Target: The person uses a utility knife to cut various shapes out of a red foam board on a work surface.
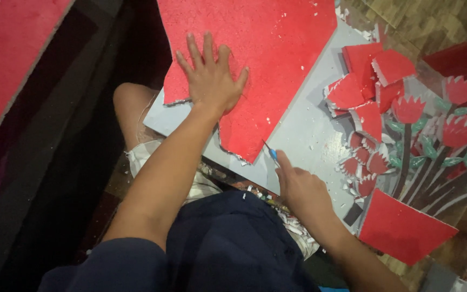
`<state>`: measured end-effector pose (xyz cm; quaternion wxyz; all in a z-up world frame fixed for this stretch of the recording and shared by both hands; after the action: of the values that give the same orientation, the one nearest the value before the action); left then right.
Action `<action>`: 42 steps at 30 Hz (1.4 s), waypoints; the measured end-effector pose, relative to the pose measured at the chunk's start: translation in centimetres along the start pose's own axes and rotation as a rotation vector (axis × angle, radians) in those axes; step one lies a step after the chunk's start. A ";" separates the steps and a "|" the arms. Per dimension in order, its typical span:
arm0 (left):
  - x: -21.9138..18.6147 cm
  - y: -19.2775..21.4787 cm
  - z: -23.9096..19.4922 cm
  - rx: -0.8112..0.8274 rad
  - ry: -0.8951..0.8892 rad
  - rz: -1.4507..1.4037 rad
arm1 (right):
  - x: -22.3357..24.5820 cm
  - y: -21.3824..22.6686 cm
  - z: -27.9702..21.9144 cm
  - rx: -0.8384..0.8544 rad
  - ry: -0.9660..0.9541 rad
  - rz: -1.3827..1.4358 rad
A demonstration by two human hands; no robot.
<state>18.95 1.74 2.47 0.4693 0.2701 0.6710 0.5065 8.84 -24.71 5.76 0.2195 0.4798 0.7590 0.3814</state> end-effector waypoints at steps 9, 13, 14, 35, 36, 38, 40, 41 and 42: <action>-0.1 -0.4 -0.1 -0.068 -0.021 0.007 | -2.0 2.9 -4.0 0.080 -0.132 0.123; -0.2 -0.2 0.1 -0.054 -0.019 0.020 | -0.6 3.7 -1.1 -0.358 0.098 0.211; -0.1 -0.3 0.0 -0.026 -0.010 0.008 | -0.3 3.3 -0.3 -0.382 0.112 0.210; -0.1 -0.4 -0.1 -0.021 -0.013 0.023 | 2.0 3.6 1.8 -0.228 0.102 0.137; -0.2 -0.4 -0.1 -0.018 -0.012 0.019 | 2.3 3.7 1.8 -0.106 0.040 0.134; -0.3 -0.4 -0.1 -0.021 -0.014 0.016 | 2.8 4.2 2.2 -0.063 0.008 0.110; -0.3 -0.3 -0.1 -0.024 -0.015 0.012 | 2.9 4.2 2.5 -0.019 -0.025 0.085; -0.3 -0.3 -0.2 -0.024 -0.014 0.022 | 2.9 4.0 2.6 -0.002 -0.013 0.041; -0.2 -0.2 -0.2 -0.027 -0.011 0.035 | 3.1 3.9 2.8 0.011 0.002 -0.002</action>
<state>18.90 1.42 2.36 0.4679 0.2782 0.6566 0.5221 11.63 -19.91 7.22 0.2162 0.4799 0.7619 0.3774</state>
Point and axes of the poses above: each hand's wrist, its own z-axis towards the middle knuckle, its own y-axis out of the back of the hand, x = y × z, the point moved 9 cm from there along z, towards the middle knuckle, and after that the axes turned 2 degrees about -x, right-handed, at the moved point
